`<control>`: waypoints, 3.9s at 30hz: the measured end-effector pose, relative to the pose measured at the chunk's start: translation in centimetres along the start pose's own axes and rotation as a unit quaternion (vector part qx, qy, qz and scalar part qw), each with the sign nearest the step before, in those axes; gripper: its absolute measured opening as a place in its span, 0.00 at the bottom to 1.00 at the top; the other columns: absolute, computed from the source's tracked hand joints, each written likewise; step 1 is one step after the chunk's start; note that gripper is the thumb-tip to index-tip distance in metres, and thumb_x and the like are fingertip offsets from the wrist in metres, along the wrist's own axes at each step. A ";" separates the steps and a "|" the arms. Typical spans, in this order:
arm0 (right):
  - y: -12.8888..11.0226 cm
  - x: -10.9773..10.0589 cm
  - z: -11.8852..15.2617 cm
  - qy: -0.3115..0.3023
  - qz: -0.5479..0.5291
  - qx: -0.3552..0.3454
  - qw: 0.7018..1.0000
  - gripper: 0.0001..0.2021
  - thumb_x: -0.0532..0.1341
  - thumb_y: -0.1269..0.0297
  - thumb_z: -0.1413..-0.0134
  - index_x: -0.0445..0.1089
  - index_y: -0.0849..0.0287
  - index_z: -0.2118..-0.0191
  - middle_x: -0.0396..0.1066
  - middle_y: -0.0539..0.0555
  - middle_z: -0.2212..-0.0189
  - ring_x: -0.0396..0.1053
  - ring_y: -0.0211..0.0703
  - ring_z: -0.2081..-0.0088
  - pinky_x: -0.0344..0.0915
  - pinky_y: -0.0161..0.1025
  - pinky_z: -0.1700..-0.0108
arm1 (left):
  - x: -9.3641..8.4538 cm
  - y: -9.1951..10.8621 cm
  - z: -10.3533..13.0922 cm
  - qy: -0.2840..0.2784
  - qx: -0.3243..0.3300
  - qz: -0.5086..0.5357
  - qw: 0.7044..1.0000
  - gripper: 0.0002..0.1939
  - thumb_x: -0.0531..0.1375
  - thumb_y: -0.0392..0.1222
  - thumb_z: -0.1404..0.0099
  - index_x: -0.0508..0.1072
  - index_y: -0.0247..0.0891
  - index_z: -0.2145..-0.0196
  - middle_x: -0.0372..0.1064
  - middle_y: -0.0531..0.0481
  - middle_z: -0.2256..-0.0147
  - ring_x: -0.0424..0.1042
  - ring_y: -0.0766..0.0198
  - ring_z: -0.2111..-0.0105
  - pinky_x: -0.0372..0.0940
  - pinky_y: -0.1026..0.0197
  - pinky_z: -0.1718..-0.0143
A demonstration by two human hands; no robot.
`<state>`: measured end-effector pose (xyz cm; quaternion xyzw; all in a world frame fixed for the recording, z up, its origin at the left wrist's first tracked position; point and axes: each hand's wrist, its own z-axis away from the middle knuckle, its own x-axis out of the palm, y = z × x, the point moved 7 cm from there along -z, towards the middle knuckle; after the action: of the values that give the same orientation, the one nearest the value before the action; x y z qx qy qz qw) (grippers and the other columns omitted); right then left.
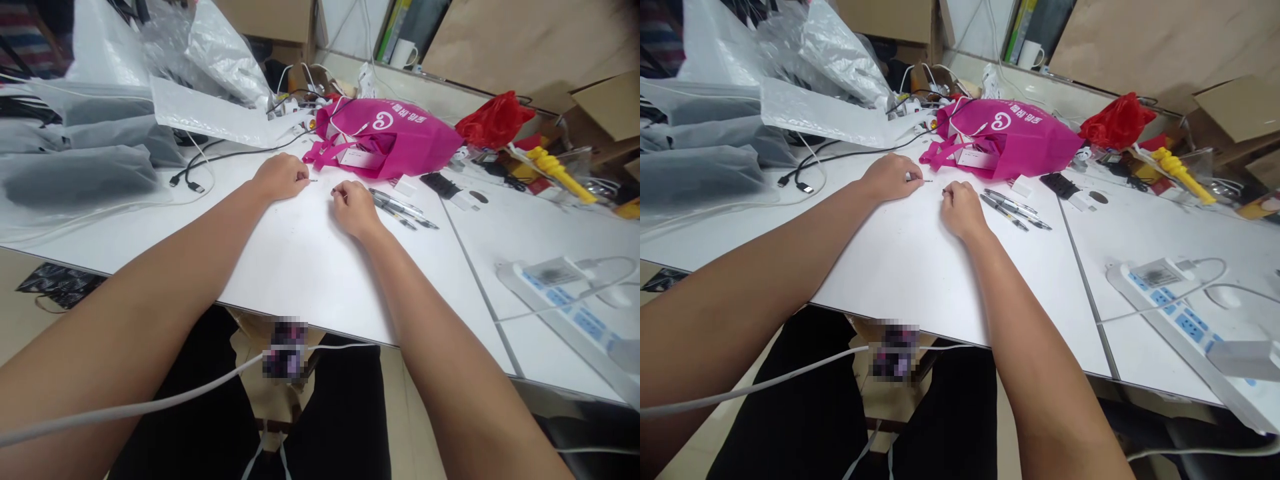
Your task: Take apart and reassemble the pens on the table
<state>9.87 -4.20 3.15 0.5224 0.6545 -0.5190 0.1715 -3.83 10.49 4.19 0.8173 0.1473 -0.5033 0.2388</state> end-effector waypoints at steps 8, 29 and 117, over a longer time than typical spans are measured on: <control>0.6 -0.3 0.1 0.024 -0.034 -0.004 0.999 0.08 0.59 0.72 0.33 0.68 0.51 0.64 0.80 0.63 0.56 0.75 0.59 0.50 0.70 0.57 0.38 | 0.0 0.2 0.2 -0.030 -0.001 0.041 0.999 0.23 0.66 0.43 0.30 0.91 0.44 0.41 0.90 0.43 0.49 0.84 0.49 0.50 0.74 0.52 0.44; 0.7 -0.2 0.5 -0.021 -0.182 0.111 0.977 0.10 0.60 0.69 0.24 0.66 0.51 0.62 0.83 0.52 0.64 0.77 0.43 0.68 0.75 0.47 0.49 | -0.4 5.2 -0.4 -0.012 -0.013 0.291 0.957 0.11 0.65 0.41 0.26 0.86 0.42 0.51 0.86 0.46 0.51 0.81 0.56 0.50 0.73 0.55 0.43; 5.3 -1.6 0.1 0.154 -0.476 0.222 0.837 0.13 0.78 0.56 0.35 0.77 0.52 0.54 0.83 0.49 0.58 0.86 0.39 0.58 0.83 0.34 0.59 | 0.4 7.3 0.7 -0.029 -0.099 0.524 0.846 0.17 0.63 0.61 0.18 0.75 0.45 0.47 0.76 0.52 0.65 0.63 0.68 0.75 0.55 0.62 0.71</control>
<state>14.99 -5.56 1.66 0.2439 0.7077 -0.5808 -0.3200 -0.70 3.92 5.37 0.7298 -0.2605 -0.3098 0.5509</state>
